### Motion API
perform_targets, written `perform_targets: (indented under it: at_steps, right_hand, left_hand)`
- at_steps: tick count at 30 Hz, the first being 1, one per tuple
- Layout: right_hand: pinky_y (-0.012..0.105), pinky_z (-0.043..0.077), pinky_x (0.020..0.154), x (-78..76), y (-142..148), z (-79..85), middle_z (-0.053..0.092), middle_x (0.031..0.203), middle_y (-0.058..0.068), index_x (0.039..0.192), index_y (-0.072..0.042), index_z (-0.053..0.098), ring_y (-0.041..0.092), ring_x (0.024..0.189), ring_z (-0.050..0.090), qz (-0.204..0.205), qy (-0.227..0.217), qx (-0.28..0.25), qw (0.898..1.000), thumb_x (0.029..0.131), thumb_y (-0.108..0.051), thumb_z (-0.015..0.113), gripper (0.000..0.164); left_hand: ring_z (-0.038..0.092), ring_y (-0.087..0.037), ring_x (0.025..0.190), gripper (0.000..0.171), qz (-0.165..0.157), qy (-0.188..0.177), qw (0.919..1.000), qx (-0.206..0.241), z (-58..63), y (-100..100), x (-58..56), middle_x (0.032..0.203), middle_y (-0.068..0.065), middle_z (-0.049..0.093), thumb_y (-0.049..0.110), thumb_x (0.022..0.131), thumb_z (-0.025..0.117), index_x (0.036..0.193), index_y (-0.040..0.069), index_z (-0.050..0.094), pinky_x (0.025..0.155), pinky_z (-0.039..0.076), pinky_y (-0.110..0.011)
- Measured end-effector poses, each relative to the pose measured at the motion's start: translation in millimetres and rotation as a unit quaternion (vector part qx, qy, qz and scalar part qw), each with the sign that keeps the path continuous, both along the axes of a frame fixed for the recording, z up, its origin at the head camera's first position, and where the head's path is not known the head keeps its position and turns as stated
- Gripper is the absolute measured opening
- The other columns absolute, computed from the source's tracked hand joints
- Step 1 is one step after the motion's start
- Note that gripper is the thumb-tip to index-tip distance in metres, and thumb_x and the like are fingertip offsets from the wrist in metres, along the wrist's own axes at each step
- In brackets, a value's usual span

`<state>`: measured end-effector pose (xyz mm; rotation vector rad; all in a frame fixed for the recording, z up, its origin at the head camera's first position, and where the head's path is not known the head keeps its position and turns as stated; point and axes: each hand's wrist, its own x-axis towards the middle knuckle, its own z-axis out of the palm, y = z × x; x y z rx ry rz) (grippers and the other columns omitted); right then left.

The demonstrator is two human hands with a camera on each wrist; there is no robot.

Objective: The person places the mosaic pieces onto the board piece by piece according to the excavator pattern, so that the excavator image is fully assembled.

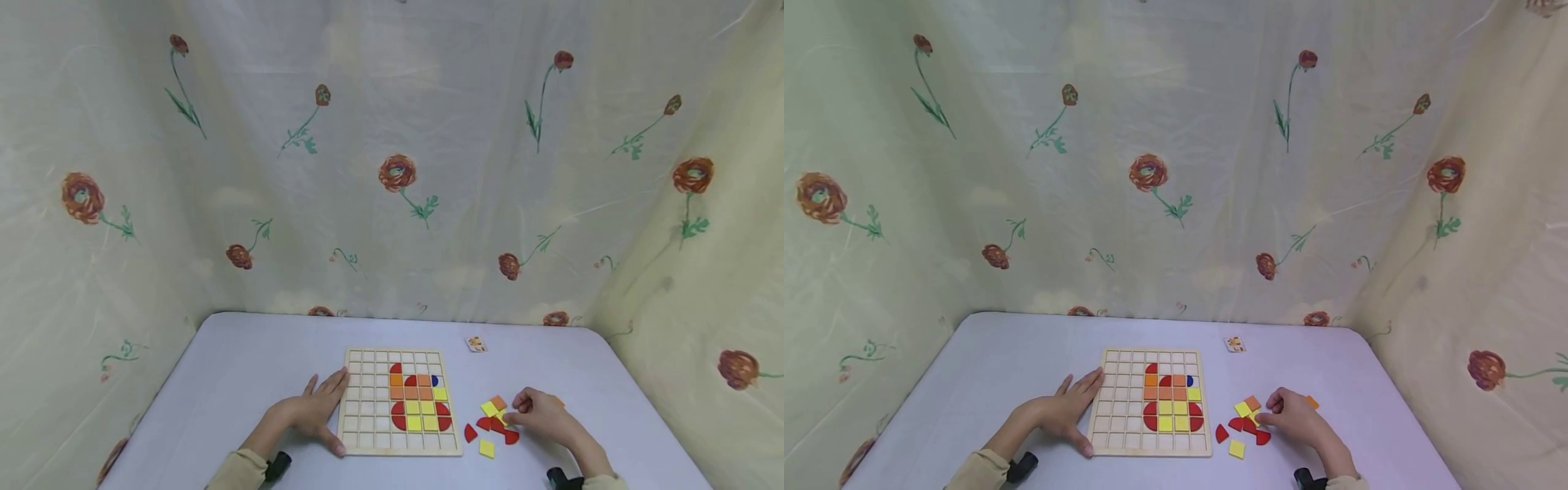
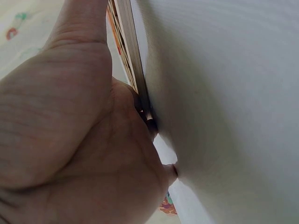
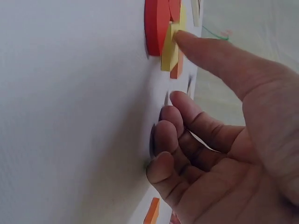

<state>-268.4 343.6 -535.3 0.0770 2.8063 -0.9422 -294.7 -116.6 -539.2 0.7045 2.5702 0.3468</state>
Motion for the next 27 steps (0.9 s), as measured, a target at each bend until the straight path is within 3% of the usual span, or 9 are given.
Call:
perform_targets:
  at_steps: [6, 19, 27]
  right_hand:
    - [0.026, 0.045, 0.063, -0.8, -12.1, -0.6, 0.058, 0.082, 0.003, 0.093, -0.006, 0.061, 0.015, 0.074, 0.051, -0.011, -0.019, 0.003, 1.000, 0.077, -0.027, 0.081, 0.032]
    - [0.025, 0.046, 0.056, 3.1, -29.4, 3.9, 0.059, 0.076, 0.002, 0.090, -0.007, 0.061, 0.013, 0.066, 0.052, -0.014, -0.006, 0.017, 1.000, 0.081, -0.019, 0.077, 0.022]
    - [0.026, 0.043, 0.060, 6.2, -28.8, 14.4, 0.056, 0.074, 0.003, 0.090, -0.004, 0.060, 0.015, 0.067, 0.050, -0.003, -0.037, 0.066, 0.997, 0.077, -0.021, 0.080, 0.030]
  left_hand:
    - [-0.002, -0.029, 0.151, 0.142, 0.000, -0.001, 1.0000, 0.000, 0.9, 0.2, -0.3, 0.163, -0.013, -0.007, 0.075, 0.058, 0.073, 0.155, 0.005, -0.003, 0.119, -0.001, -0.059]
    - [-0.003, -0.030, 0.151, 0.142, -0.002, -0.008, 0.9999, 0.008, 2.9, -1.5, -0.1, 0.163, -0.014, -0.007, 0.074, 0.058, 0.074, 0.155, 0.005, -0.004, 0.118, -0.003, -0.059]
    - [0.000, -0.030, 0.151, 0.141, -0.003, 0.000, 1.0000, 0.007, 1.3, -1.0, -0.2, 0.163, -0.014, -0.005, 0.074, 0.059, 0.074, 0.155, 0.004, -0.002, 0.119, 0.001, -0.059]
